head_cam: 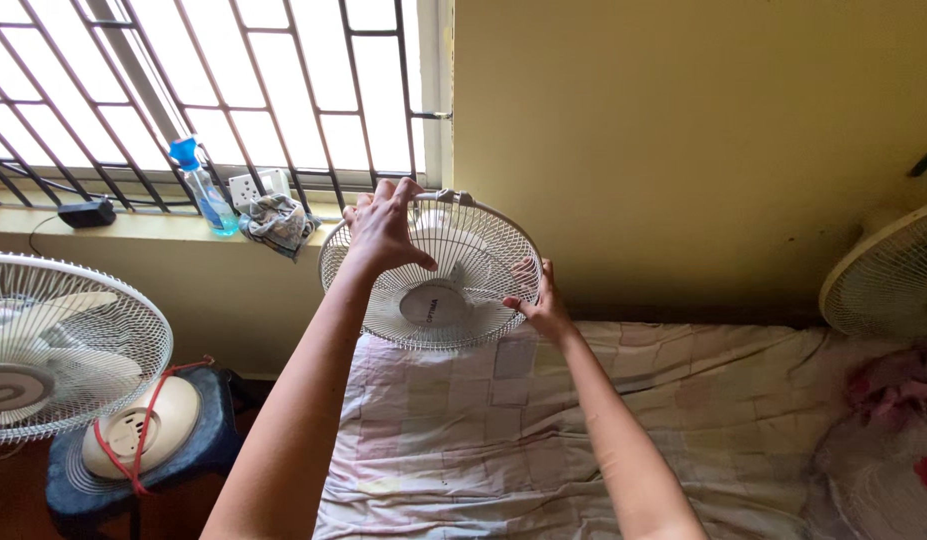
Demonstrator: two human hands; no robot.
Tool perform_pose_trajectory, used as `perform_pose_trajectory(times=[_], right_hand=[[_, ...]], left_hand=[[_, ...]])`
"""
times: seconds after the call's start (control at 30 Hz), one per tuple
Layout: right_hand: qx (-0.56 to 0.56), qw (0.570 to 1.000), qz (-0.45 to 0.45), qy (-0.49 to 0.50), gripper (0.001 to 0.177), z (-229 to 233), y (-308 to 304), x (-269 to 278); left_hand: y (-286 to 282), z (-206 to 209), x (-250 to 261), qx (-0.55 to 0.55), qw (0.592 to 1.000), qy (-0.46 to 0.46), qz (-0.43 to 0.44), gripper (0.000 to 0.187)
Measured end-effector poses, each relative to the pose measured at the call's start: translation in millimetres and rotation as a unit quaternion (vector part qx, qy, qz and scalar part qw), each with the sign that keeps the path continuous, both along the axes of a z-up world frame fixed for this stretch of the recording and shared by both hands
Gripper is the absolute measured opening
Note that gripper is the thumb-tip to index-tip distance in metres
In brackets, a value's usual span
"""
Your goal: The person assembles a table fan by attaching the fan blade to the motor hub and securing it with a screw. They then place the front wire cage over the blade and tighten the cage nut to complete the assembly.
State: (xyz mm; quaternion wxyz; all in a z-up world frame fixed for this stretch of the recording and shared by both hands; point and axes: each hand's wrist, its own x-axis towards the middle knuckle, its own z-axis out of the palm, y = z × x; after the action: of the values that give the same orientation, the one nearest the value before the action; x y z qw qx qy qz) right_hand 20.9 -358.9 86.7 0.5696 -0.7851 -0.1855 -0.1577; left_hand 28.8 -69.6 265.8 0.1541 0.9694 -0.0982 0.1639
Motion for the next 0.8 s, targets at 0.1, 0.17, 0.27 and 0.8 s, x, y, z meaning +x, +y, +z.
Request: perform_pose_trajectory(times=[0.1,0.17,0.27,0.8], right_hand=[[0.114,0.991,0.034,0.059,0.091,-7,10,-11],[0.128,0.989,0.024,0.062,0.089,-10,16,-15],[0.081,0.995,-0.017,0.058,0.086,-16,18,-14],[-0.504,0.753,-0.252,0.338,0.086,-178,-77,-151]], left_hand=[[-2,3,-3,-0.011,1.0,0.015,-0.002,0.121],[-4,6,-4,-0.008,1.0,0.023,0.003,0.126],[-5,14,-5,-0.002,0.999,0.041,0.01,0.126],[-8,7,-12,-0.042,0.996,0.062,0.049,0.118]])
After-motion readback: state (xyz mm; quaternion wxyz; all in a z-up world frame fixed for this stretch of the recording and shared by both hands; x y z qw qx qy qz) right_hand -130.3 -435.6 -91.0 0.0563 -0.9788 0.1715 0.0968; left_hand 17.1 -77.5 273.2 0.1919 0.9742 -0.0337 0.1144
